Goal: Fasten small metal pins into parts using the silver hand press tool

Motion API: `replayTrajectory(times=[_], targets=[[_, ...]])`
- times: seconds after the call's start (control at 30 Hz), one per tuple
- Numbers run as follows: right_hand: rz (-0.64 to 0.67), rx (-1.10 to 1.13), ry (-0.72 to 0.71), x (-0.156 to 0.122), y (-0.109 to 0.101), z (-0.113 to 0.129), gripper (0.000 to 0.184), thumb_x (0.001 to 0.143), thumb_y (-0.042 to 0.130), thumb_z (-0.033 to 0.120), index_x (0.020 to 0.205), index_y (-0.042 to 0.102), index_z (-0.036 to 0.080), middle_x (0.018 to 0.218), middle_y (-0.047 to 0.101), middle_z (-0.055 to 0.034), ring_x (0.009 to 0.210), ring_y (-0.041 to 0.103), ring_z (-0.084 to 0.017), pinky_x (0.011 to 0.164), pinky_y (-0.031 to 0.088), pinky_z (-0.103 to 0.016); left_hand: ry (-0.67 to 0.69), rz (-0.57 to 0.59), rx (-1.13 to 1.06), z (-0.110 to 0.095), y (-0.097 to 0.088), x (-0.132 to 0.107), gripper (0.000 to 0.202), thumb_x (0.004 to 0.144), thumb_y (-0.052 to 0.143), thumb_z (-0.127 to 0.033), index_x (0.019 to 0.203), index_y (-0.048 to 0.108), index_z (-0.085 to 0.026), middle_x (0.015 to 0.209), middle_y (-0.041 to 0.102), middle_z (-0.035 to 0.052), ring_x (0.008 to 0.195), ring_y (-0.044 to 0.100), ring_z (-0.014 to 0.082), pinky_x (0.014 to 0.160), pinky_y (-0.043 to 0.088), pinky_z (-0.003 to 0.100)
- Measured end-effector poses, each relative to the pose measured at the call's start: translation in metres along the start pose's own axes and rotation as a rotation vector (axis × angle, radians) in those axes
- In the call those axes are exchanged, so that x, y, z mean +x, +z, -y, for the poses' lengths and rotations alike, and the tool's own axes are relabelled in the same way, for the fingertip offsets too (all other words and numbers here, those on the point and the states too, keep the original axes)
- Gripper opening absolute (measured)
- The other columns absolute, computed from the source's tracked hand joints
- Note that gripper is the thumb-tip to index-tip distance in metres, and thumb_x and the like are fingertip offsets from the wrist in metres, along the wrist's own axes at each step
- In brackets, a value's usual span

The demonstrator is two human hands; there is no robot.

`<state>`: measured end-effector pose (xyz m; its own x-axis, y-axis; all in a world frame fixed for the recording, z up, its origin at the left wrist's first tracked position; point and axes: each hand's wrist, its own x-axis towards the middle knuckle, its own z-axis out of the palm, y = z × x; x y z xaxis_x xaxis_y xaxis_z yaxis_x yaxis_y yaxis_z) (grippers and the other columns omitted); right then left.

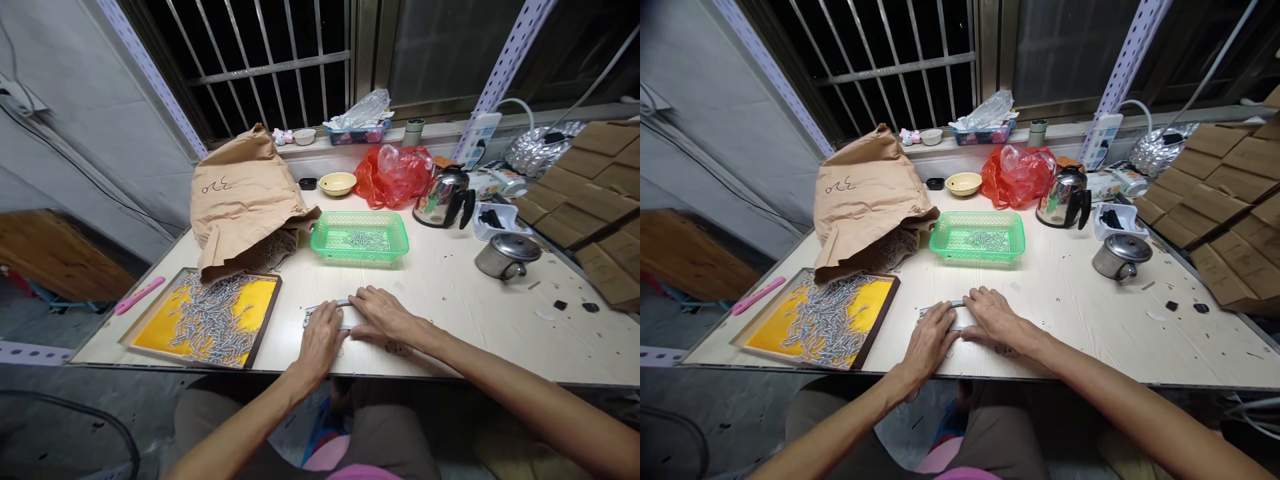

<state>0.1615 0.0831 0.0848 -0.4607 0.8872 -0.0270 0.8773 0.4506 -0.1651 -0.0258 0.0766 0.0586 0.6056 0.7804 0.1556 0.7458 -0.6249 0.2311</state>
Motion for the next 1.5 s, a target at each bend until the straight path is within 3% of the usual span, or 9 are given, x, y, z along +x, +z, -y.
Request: replayTrajectory(times=[0.07, 0.23, 0.43, 0.67, 0.8, 0.97, 1.07, 1.23, 1.5], targets=[[0.002, 0.008, 0.015, 0.001, 0.002, -0.005, 0.044, 0.084, 0.052, 0.056, 0.106, 0.059, 0.018, 0.100, 0.058, -0.0088, 0.092, 0.049, -0.023, 0.075, 0.036, -0.033, 0.038, -0.047, -0.023, -0.008, 0.009, -0.012, 0.030, 0.090, 0.046, -0.020, 0.118, 0.054, -0.015, 0.135, 0.048, 0.0123, 0.129, 0.037, 0.0273, 0.106, 0.035, 0.046], [-0.062, -0.053, 0.100, 0.019, 0.014, -0.014, 0.018, 0.091, 0.048, 0.028, 0.092, 0.063, 0.018, 0.096, 0.059, -0.0070, 0.093, 0.048, -0.021, 0.075, 0.031, -0.031, 0.092, -0.074, -0.122, -0.029, 0.022, -0.027, 0.033, 0.090, 0.044, -0.018, 0.123, 0.050, -0.019, 0.129, 0.055, 0.0086, 0.126, 0.044, 0.0247, 0.106, 0.036, 0.048], [-0.083, -0.116, 0.136, 0.044, 0.005, -0.009, 0.016, 0.090, 0.052, 0.027, 0.088, 0.064, 0.017, 0.094, 0.060, -0.0084, 0.092, 0.047, -0.021, 0.073, 0.029, -0.032, 0.097, -0.082, -0.147, -0.035, 0.021, -0.027, 0.032, 0.090, 0.043, -0.017, 0.120, 0.052, -0.017, 0.124, 0.058, 0.0093, 0.123, 0.048, 0.0233, 0.107, 0.035, 0.046], [0.018, 0.016, -0.446, 0.052, 0.009, 0.057, 0.013, 0.087, 0.055, 0.027, 0.085, 0.067, 0.024, 0.092, 0.057, -0.0041, 0.088, 0.043, -0.019, 0.066, 0.031, -0.030, 0.160, -0.102, -0.248, -0.045, 0.017, -0.052, 0.021, 0.088, 0.048, -0.018, 0.107, 0.057, -0.018, 0.108, 0.062, 0.0097, 0.101, 0.059, 0.0229, 0.087, 0.051, 0.038], [0.057, -0.052, -0.577, 0.056, 0.009, 0.068, 0.004, 0.078, 0.063, 0.020, 0.080, 0.066, 0.022, 0.093, 0.055, -0.0056, 0.090, 0.043, -0.021, 0.069, 0.033, -0.031, 0.272, -0.175, -0.318, -0.042, -0.003, -0.080, 0.018, 0.086, 0.051, -0.014, 0.103, 0.058, -0.017, 0.100, 0.063, 0.0083, 0.095, 0.058, 0.0188, 0.085, 0.049, 0.031], [0.018, -0.002, -0.570, 0.046, 0.013, 0.063, 0.016, 0.074, 0.062, 0.013, 0.088, 0.059, 0.019, 0.098, 0.054, -0.0060, 0.090, 0.045, -0.020, 0.076, 0.036, -0.031, -0.008, -0.242, -0.315, -0.009, -0.031, -0.100, 0.020, 0.088, 0.048, -0.012, 0.103, 0.059, -0.019, 0.088, 0.062, 0.0057, 0.083, 0.057, 0.0160, 0.075, 0.048, 0.028], [-0.068, 0.089, -0.400, 0.029, 0.021, 0.061, 0.014, 0.084, 0.052, 0.014, 0.097, 0.055, 0.019, 0.101, 0.054, -0.0064, 0.092, 0.046, -0.019, 0.077, 0.036, -0.031, -0.190, -0.259, -0.309, 0.012, -0.040, -0.100, 0.017, 0.090, 0.046, -0.018, 0.096, 0.062, -0.020, 0.084, 0.061, 0.0045, 0.080, 0.057, 0.0159, 0.073, 0.047, 0.028], [-0.074, 0.080, -0.094, -0.001, 0.031, 0.055, 0.020, 0.085, 0.059, 0.031, 0.100, 0.053, 0.018, 0.095, 0.057, -0.0065, 0.086, 0.050, -0.021, 0.072, 0.037, -0.032, -0.415, -0.209, -0.378, 0.038, -0.039, -0.085, 0.023, 0.090, 0.045, -0.030, 0.091, 0.066, -0.020, 0.085, 0.063, 0.0043, 0.082, 0.060, 0.0170, 0.073, 0.046, 0.027], [-0.105, 0.132, -0.029, -0.014, 0.022, 0.035, 0.013, 0.094, 0.043, 0.027, 0.085, 0.048, 0.020, 0.083, 0.058, -0.0021, 0.071, 0.054, -0.016, 0.062, 0.036, -0.028, -0.540, -0.124, -0.408, 0.049, -0.029, -0.060, 0.025, 0.088, 0.046, -0.032, 0.083, 0.067, -0.020, 0.080, 0.064, 0.0022, 0.076, 0.061, 0.0160, 0.069, 0.045, 0.026]])
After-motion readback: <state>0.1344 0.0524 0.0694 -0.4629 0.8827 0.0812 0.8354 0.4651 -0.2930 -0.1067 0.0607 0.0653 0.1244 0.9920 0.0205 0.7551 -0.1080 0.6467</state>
